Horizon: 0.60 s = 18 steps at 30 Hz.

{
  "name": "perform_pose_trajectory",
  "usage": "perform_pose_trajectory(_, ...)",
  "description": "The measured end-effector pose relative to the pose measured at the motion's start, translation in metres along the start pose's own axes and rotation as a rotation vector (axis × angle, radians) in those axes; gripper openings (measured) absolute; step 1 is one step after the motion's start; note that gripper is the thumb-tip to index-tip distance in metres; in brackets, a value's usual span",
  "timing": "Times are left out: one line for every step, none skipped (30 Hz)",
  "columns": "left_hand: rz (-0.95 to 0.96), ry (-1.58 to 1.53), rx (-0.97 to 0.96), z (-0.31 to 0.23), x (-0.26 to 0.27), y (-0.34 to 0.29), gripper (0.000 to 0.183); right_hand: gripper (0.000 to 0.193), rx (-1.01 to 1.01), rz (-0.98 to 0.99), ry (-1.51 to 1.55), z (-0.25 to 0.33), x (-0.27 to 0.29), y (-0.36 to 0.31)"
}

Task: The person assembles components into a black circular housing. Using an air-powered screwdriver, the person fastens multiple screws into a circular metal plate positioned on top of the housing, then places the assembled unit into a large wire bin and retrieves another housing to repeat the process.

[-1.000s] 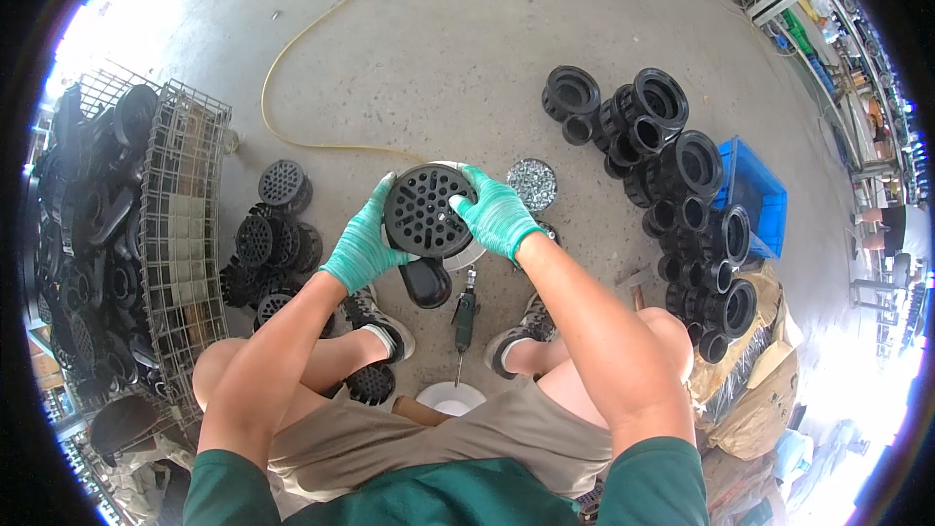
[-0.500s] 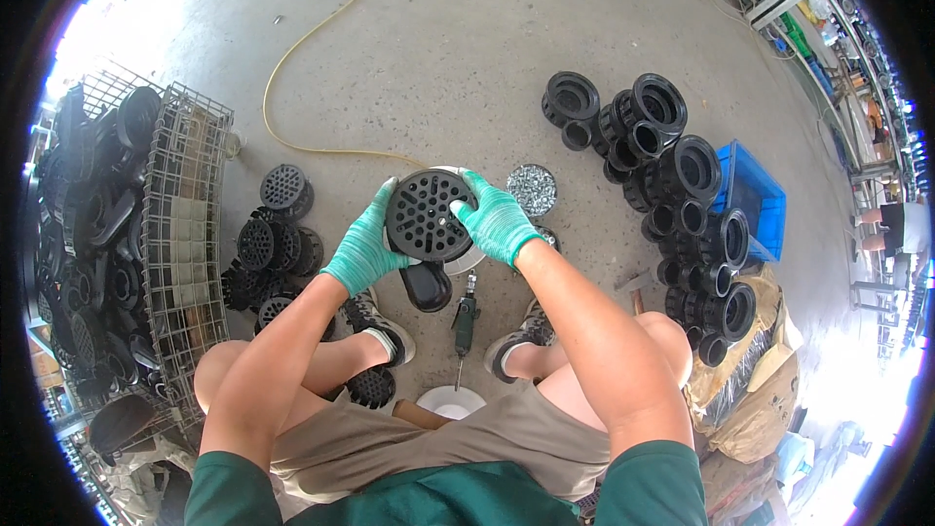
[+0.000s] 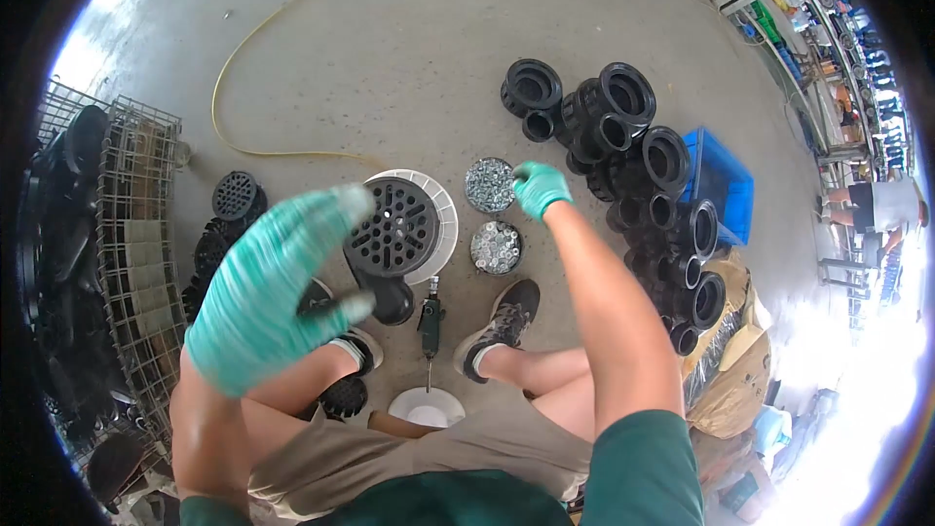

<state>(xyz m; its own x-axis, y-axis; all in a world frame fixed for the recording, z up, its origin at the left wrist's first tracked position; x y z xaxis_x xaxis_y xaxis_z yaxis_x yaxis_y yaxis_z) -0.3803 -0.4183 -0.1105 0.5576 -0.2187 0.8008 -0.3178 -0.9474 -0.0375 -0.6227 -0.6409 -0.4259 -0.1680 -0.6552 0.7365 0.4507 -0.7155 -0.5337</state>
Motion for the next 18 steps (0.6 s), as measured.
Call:
perform_pose_trajectory(0.073,0.027,-0.037,-0.003,-0.009,0.002,0.071,0.03,-0.013,0.025,-0.066,-0.009,-0.016,0.008)
perform_pose_trajectory(0.145,0.053,-0.076,-0.005,-0.019,0.003,0.071,0.032,-0.027,0.051,-0.132,-0.021,-0.035,0.017)
perform_pose_trajectory(0.214,0.051,-0.045,-0.002,-0.028,0.003,0.068,0.034,-0.068,0.108,-0.111,-0.028,-0.057,0.028)
perform_pose_trajectory(0.255,0.032,0.001,0.005,-0.033,-0.004,0.063,0.037,-0.033,0.096,-0.169,-0.013,-0.069,0.036)
perform_pose_trajectory(0.287,0.055,0.056,0.013,-0.036,-0.008,0.061,0.038,-0.001,0.062,-0.184,-0.008,-0.082,0.05)
perform_pose_trajectory(0.318,0.069,0.094,0.021,-0.041,-0.007,0.059,0.041,0.015,0.024,-0.206,-0.01,-0.09,0.059)
perform_pose_trajectory(0.317,0.055,0.096,0.026,-0.044,-0.005,0.059,0.041,0.01,0.035,-0.215,-0.018,-0.1,0.065)
perform_pose_trajectory(0.3,0.077,0.107,0.03,-0.046,-0.002,0.059,0.043,-0.011,0.015,-0.206,-0.028,-0.106,0.068)
perform_pose_trajectory(0.286,0.102,0.124,0.034,-0.046,0.0,0.058,0.046,-0.025,-0.001,-0.191,-0.033,-0.113,0.072)
perform_pose_trajectory(0.287,0.092,0.131,0.036,-0.047,0.003,0.058,0.046,-0.025,0.01,-0.196,-0.038,-0.118,0.078)
perform_pose_trajectory(0.297,0.076,0.125,0.036,-0.047,0.006,0.059,0.048,-0.038,0.01,-0.21,-0.044,-0.121,0.084)
perform_pose_trajectory(0.307,0.065,0.124,0.036,-0.046,0.008,0.06,0.05,-0.045,0.011,-0.22,-0.043,-0.123,0.089)
perform_pose_trajectory(0.319,0.072,0.115,0.035,-0.046,0.009,0.063,0.043,-0.023,-0.04,-0.173,-0.042,-0.122,0.087)
perform_pose_trajectory(0.319,0.071,0.123,0.037,-0.045,0.009,0.063,0.043,-0.018,-0.034,-0.173,-0.043,-0.12,0.09)
perform_pose_trajectory(0.32,0.085,0.129,0.039,-0.045,0.009,0.063,0.038,-0.019,0.032,-0.143,-0.046,-0.121,0.095)
perform_pose_trajectory(0.32,0.093,0.121,0.04,-0.045,0.01,0.064,0.033,-0.032,0.091,-0.119,-0.057,-0.121,0.095)
perform_pose_trajectory(0.318,0.089,0.115,0.041,-0.046,0.011,0.064,0.02,-0.065,0.051,-0.09,-0.066,-0.116,0.094)
perform_pose_trajectory(0.307,0.074,0.127,0.043,-0.046,0.01,0.064,0.02,-0.068,0.051,-0.092,-0.068,-0.113,0.093)
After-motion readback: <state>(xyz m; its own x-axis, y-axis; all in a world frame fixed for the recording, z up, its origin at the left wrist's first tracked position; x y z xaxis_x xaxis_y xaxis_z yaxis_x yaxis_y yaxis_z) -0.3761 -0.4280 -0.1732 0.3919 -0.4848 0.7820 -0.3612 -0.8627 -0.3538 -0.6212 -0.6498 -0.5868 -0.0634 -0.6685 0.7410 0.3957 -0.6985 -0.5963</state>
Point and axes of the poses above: each hand's wrist, its own y-axis towards the middle knuckle, its own x-axis out of the back of the hand, z = x × y, the point moved 9 cm from there along y, towards the middle knuckle, and after that the axes turned 12 degrees about z, right-handed, at the moved point
